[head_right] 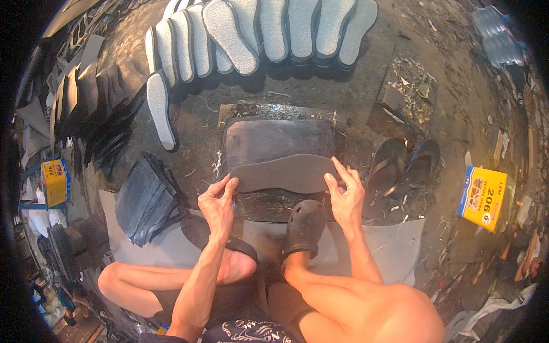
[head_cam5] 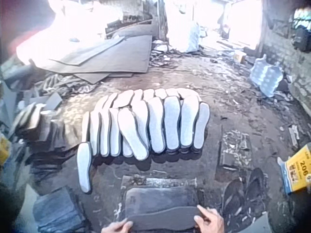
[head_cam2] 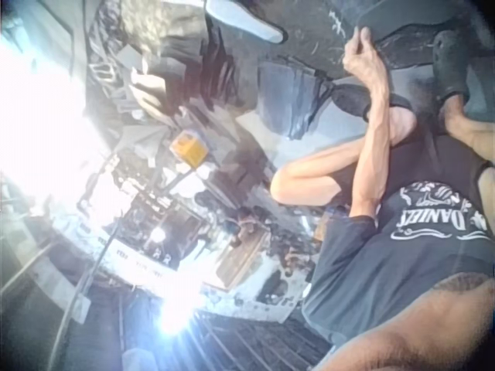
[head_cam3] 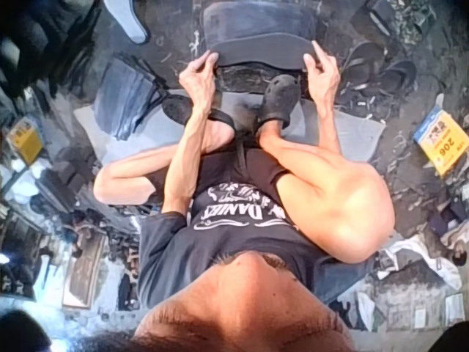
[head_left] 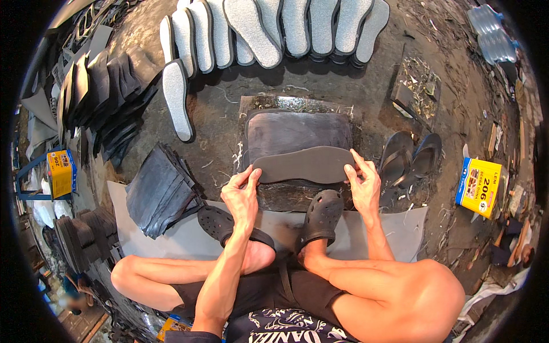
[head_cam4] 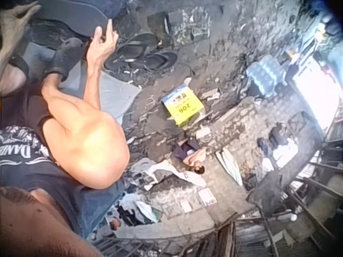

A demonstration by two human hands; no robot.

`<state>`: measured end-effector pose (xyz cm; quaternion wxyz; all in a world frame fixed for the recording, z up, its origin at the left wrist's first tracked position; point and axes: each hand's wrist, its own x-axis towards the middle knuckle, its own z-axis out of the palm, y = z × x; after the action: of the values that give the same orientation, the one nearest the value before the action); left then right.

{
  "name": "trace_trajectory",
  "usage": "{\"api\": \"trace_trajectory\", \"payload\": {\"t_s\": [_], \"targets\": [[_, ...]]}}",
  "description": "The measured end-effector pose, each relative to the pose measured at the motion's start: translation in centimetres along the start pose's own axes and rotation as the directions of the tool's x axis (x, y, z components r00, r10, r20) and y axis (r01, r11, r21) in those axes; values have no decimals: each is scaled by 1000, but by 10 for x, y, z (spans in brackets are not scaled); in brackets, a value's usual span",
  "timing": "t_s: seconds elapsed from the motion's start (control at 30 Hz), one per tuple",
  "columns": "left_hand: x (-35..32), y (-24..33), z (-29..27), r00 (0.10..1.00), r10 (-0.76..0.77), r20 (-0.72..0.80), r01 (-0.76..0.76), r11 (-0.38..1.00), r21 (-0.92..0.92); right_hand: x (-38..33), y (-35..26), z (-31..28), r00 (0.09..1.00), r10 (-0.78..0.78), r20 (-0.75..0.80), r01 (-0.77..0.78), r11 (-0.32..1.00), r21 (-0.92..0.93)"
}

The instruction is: The person sits on the floor and assembles shoe insoles by layering a black foam sheet with a grey cushioned insole. They repeatedly pick up, align, and press the layers together, then place the finished insoles in a growing stack.

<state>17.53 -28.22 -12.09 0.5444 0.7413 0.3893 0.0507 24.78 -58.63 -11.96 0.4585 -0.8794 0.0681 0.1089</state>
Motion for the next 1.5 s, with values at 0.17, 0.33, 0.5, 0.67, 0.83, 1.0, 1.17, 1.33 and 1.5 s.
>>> {"api": "trace_trajectory", "payload": {"t_s": [0.17,0.33,0.5,0.67,0.83,1.0,1.17,1.33,1.5], "targets": [[0,5,0,1000,-4,-2,4,1000,19,1,2,5,999,-25,-26,25,1000,11],[16,15,-8,987,158,21,-156,934,322,15,-38,-16,972,233,-19,-226,913,-339],[36,19,-15,982,71,175,-108,971,215,30,-40,-34,999,31,43,-18,962,-273],[29,20,-6,906,351,237,-414,853,318,41,-88,6,798,-597,-79,516,745,-423],[77,30,-7,888,378,263,-421,897,134,62,-32,58,853,-487,190,497,643,-583],[216,10,-64,829,349,-437,-130,880,457,63,-56,58,846,-533,-16,520,832,-194],[235,18,-95,952,18,-307,81,949,306,41,-77,48,872,-473,-125,475,880,-15],[97,64,-34,951,85,297,133,755,-642,20,-86,43,905,-31,425,-240,787,568],[0,69,12,884,254,393,4,837,-548,17,-85,37,901,-34,432,-312,641,701]]}}
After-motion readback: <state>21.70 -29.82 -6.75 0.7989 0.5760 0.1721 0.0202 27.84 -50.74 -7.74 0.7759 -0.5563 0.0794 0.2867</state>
